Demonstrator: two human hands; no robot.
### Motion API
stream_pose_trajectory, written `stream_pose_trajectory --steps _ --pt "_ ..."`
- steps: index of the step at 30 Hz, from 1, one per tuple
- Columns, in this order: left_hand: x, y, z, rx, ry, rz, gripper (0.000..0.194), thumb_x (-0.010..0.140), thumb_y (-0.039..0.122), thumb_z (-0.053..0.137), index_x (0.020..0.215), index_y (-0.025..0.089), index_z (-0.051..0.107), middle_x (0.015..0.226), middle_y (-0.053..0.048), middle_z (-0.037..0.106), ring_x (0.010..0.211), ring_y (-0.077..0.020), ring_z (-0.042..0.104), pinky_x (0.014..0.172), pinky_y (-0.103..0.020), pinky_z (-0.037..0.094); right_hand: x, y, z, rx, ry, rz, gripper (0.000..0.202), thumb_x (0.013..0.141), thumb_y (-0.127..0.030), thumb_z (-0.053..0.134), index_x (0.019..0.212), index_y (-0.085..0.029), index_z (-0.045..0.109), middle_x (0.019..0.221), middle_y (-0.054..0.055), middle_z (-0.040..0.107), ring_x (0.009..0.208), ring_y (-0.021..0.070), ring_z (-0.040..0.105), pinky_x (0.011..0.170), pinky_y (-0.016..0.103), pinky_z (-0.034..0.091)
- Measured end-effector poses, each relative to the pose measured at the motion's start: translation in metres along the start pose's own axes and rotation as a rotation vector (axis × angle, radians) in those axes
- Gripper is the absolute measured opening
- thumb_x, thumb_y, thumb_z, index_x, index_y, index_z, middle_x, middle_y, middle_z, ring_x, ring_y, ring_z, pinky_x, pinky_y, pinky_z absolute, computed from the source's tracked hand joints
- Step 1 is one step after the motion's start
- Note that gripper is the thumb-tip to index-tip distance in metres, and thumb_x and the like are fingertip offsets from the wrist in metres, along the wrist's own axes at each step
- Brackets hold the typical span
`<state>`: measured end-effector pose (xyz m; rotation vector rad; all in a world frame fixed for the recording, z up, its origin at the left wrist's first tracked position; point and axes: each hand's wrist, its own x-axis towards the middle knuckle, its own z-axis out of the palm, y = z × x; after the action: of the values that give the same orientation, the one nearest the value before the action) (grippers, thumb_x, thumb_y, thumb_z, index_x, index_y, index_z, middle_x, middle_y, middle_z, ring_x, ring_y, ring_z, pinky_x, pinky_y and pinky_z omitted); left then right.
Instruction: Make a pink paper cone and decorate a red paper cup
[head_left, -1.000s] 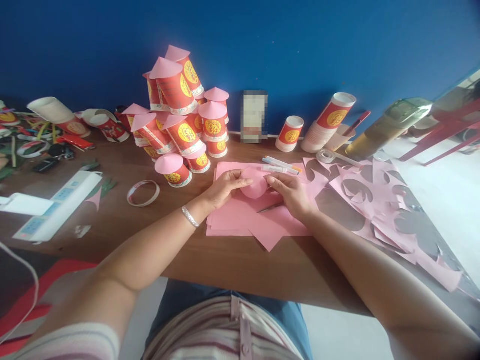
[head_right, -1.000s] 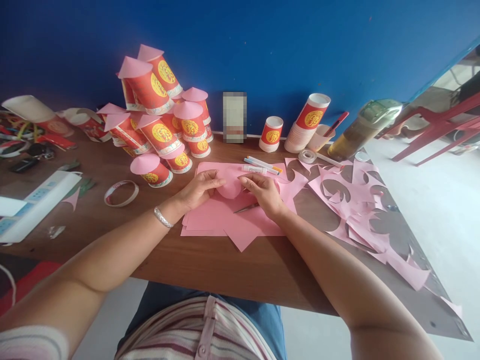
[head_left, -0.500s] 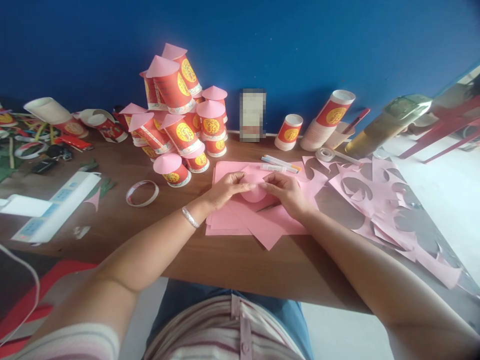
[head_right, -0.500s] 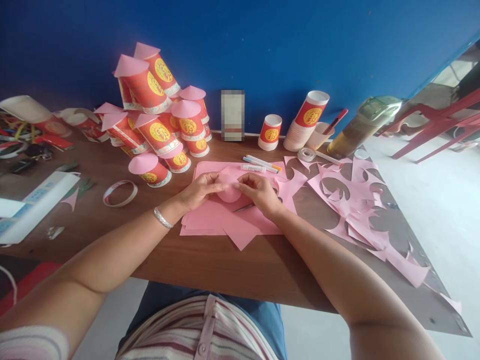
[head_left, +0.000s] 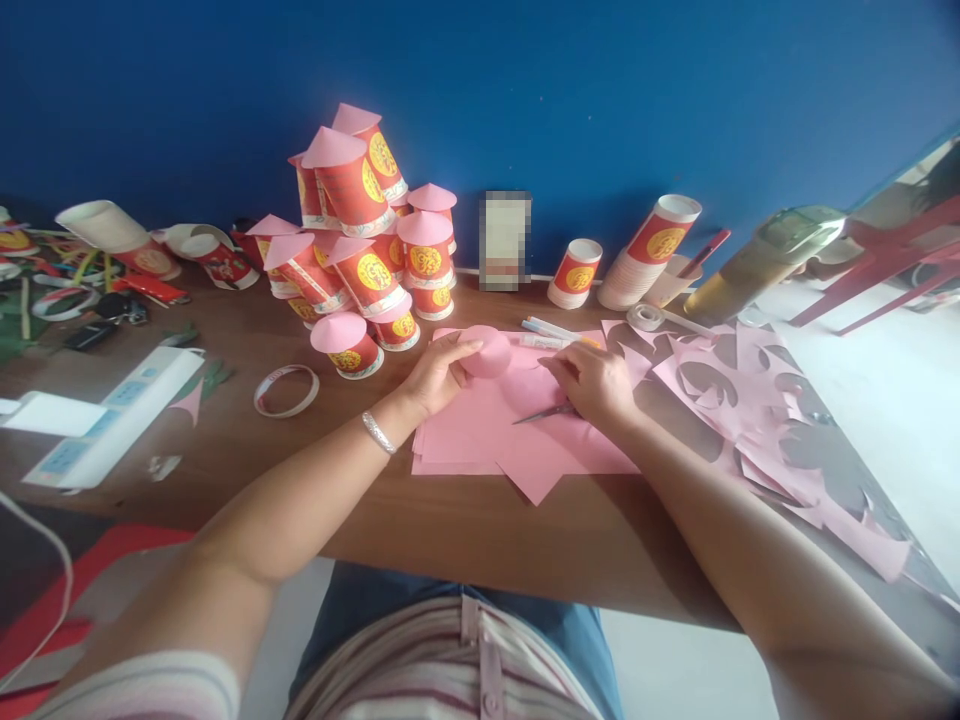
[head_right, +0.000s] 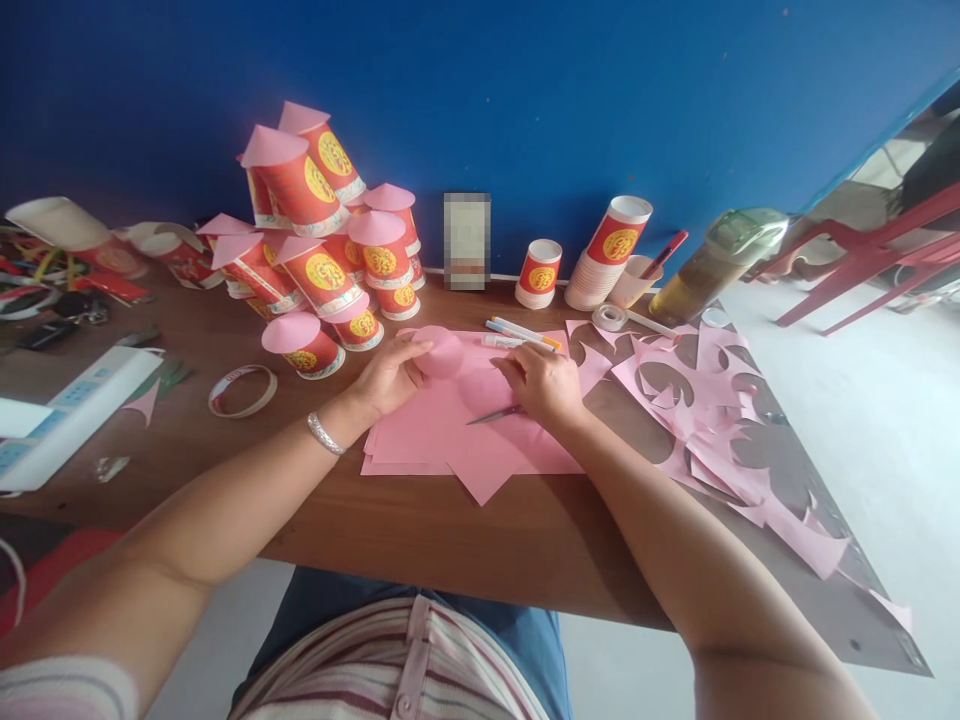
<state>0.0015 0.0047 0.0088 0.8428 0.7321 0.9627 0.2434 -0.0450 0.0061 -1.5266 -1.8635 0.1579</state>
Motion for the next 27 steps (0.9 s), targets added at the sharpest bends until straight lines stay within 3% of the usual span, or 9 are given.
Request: stream_pose_trajectory --steps 2,7,11,16,19,23,27 --pt "0.003 0.001 -0.002 -0.084 0.048 0.039 0.027 0.067 0.028 0.088 0.083 0.017 0.069 0.081 0.002 0.071 0.074 -0.0102 0.063 0.064 -0.022 0.046 0.0 0.007 0.0 -0.142 -0.03 -0.02 0.038 0.099 -0.044 0.056 0.072 -0.021 0.069 0.075 0.008 0.071 0.069 0.0211 0.061 0.065 0.033 0.039" --pt "0.005 0.0 -0.004 -0.183 0.037 0.045 0.029 0.069 0.025 0.088 0.092 0.016 0.073 0.09 0.0 0.076 0.083 -0.0116 0.067 0.077 -0.024 0.051 0.0 0.015 -0.001 -0.266 -0.182 -0.19 0.021 0.098 -0.024 0.057 0.106 -0.021 0.076 0.103 0.01 0.078 0.088 0.024 0.071 0.07 0.031 0.045" --pt "0.006 -0.001 -0.005 -0.224 -0.013 0.045 0.026 0.069 0.025 0.089 0.089 0.014 0.075 0.088 -0.001 0.076 0.083 -0.0133 0.069 0.078 -0.024 0.053 0.001 0.009 -0.008 -0.356 -0.313 -0.299 0.019 0.097 -0.02 0.06 0.106 -0.02 0.077 0.101 0.009 0.078 0.088 0.0225 0.072 0.071 0.03 0.048" --pt "0.007 -0.003 -0.005 -0.272 -0.037 0.059 0.027 0.069 0.022 0.091 0.089 0.014 0.076 0.09 -0.002 0.077 0.087 -0.0151 0.071 0.078 -0.025 0.055 -0.01 -0.005 -0.033 -0.481 -0.475 -0.468 0.023 0.104 -0.022 0.051 0.101 -0.017 0.073 0.092 0.008 0.073 0.082 0.0186 0.067 0.061 0.028 0.042" --pt "0.007 -0.003 -0.005 -0.309 -0.042 0.057 0.026 0.069 0.021 0.091 0.086 0.013 0.075 0.088 -0.003 0.077 0.086 -0.0147 0.071 0.076 -0.024 0.055 -0.025 -0.006 -0.049 -0.569 -0.473 -0.434 0.024 0.103 -0.017 0.049 0.093 -0.017 0.07 0.089 0.007 0.069 0.081 0.0176 0.064 0.057 0.028 0.037" --pt "0.007 -0.002 -0.003 -0.36 -0.006 0.049 0.026 0.066 0.018 0.092 0.084 0.013 0.073 0.09 -0.003 0.077 0.085 -0.0145 0.071 0.073 -0.024 0.055 -0.042 0.001 -0.057 -0.639 -0.465 -0.384 0.028 0.092 -0.003 0.049 0.105 -0.018 0.069 0.105 0.009 0.07 0.093 0.0191 0.066 0.058 0.028 0.036" --pt "0.007 -0.001 -0.004 -0.349 -0.025 0.044 0.027 0.069 0.02 0.091 0.088 0.012 0.074 0.092 -0.004 0.078 0.086 -0.0144 0.072 0.074 -0.023 0.055 -0.045 0.004 -0.055 -0.685 -0.472 -0.316 0.032 0.094 -0.004 0.048 0.112 -0.021 0.068 0.111 0.009 0.069 0.089 0.0187 0.066 0.062 0.028 0.038"
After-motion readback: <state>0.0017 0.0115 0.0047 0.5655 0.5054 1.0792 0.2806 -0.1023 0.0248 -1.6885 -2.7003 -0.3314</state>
